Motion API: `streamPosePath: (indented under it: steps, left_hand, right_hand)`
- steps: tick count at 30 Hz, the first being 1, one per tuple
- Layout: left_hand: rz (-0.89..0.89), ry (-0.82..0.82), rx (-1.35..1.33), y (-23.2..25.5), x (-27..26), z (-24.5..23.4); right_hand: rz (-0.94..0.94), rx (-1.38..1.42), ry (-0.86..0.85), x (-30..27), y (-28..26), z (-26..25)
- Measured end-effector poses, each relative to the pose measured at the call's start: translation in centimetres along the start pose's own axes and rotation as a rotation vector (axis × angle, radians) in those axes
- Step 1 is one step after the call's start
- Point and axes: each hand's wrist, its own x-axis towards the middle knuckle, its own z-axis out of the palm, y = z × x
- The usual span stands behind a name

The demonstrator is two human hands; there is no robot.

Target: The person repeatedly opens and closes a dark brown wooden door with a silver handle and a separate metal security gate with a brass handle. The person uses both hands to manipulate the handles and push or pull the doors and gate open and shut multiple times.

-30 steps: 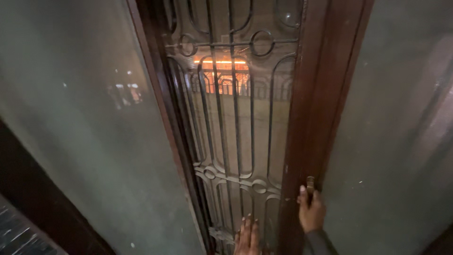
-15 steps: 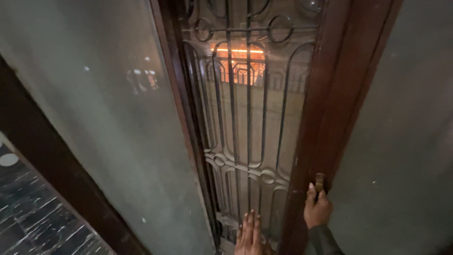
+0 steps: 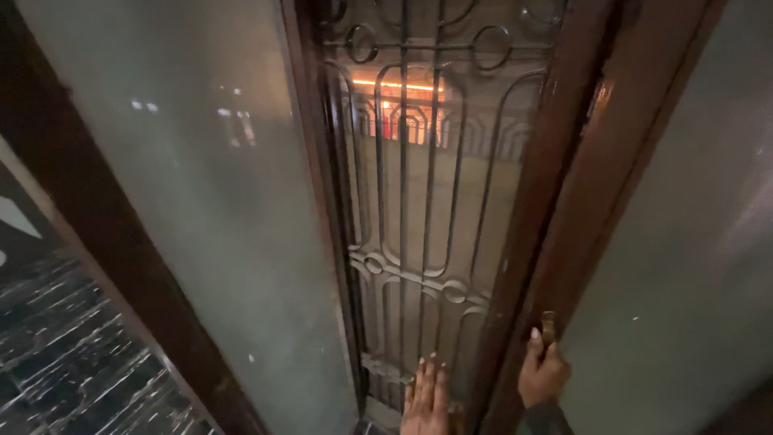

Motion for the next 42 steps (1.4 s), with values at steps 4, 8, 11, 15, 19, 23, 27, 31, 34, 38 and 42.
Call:
streamPosePath:
  steps: [4, 8, 11, 15, 19, 23, 27, 31, 34, 38, 42]
  left_hand:
    - [0.036, 0.03, -0.03, 1.5, -1.4, -2.1]
    - [0.008, -0.064, -0.063, 2.4, -2.4, -4.2]
    - [0.049, -0.094, -0.061, 2.8, -3.2, -5.7]
    - [0.073, -0.134, -0.049, 3.6, -4.0, -7.6]
    - [0.032, -0.272, -0.08, 4.8, -4.9, -9.9]
    - [0.075, -0.2, -0.115, 6.5, -6.5, -12.1]
    - [0.069, -0.247, -0.142, 7.7, -8.4, -13.5]
    - [0.08, -0.243, -0.126, 8.5, -9.5, -13.6]
    - [0.098, -0.246, -0.13, 9.0, -10.2, -13.3]
    - [0.13, -0.143, -0.148, 10.0, -11.1, -13.2]
    - [0.177, -0.164, -0.131, 11.3, -11.4, -13.4]
  right_hand:
    - [0.063, 0.038, -0.02, -1.4, -1.4, -2.2]
    - [0.165, 0.062, -0.07, -2.6, -3.2, -5.3]
    - [0.108, 0.038, -0.04, -3.3, -4.0, -7.4]
    - [0.192, 0.077, -0.051, -4.5, -3.3, -9.3]
    - [0.199, 0.053, -0.027, -6.2, -1.4, -11.2]
    - [0.235, 0.015, -0.023, -7.9, 0.6, -13.6]
    - [0.162, 0.019, 0.081, -9.3, 2.0, -16.0]
    - [0.134, 0.044, 0.132, -10.9, 2.6, -18.9]
    - [0.107, 0.069, 0.152, -11.6, 3.0, -21.0]
    - [0.31, 0.129, 0.142, -12.3, 3.5, -23.4]
    - [0.342, 0.221, 0.146, -13.2, 4.0, -25.8]
